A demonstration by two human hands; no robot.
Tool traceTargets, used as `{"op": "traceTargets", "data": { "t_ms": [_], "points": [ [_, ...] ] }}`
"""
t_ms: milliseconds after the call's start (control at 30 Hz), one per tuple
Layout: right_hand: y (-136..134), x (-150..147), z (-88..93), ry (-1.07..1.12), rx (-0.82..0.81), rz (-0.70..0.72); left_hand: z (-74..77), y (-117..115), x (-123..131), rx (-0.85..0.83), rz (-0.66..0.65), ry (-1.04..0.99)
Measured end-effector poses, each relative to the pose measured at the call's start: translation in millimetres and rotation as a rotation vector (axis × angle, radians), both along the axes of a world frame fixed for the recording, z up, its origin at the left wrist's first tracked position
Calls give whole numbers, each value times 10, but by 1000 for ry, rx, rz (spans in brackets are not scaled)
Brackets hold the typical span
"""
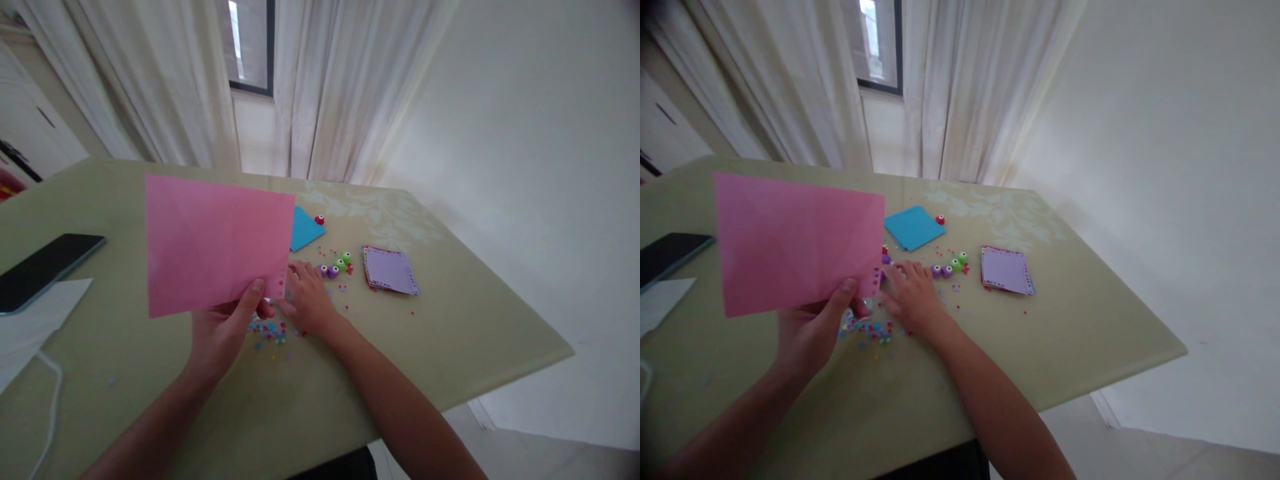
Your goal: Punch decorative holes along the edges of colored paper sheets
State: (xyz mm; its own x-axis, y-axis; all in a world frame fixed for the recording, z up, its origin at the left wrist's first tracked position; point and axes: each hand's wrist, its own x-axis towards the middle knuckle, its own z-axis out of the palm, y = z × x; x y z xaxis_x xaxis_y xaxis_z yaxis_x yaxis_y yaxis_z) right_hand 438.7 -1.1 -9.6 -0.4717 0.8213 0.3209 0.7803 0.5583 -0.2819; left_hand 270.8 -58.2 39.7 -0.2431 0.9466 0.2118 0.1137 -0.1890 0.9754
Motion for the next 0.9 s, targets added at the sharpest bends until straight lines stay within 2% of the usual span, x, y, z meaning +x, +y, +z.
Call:
{"op": "traceTargets", "data": {
  "t_ms": [133,400,467,600,700,800,900],
  "points": [
    [-20,-23,-7,-28,-21,80,-40,-3,-8,2,-28,-11],
    [29,-3,-10,66,-82,101,-48,11,-11,-52,-48,-5],
    [52,54,4,262,-178,80,-51,32,-14,-99,-39,-5],
    [106,186,69,944,-507,-8,-95,101,-27,-173,11,55],
    [127,255,141,1348,-727,10,-154,142,-39,-182,-3,87],
    [116,281,202,1571,-853,35,-206,156,-45,-216,1,89],
    [91,270,233,1658,-925,33,-220,158,-40,-237,10,71]
  ]
}}
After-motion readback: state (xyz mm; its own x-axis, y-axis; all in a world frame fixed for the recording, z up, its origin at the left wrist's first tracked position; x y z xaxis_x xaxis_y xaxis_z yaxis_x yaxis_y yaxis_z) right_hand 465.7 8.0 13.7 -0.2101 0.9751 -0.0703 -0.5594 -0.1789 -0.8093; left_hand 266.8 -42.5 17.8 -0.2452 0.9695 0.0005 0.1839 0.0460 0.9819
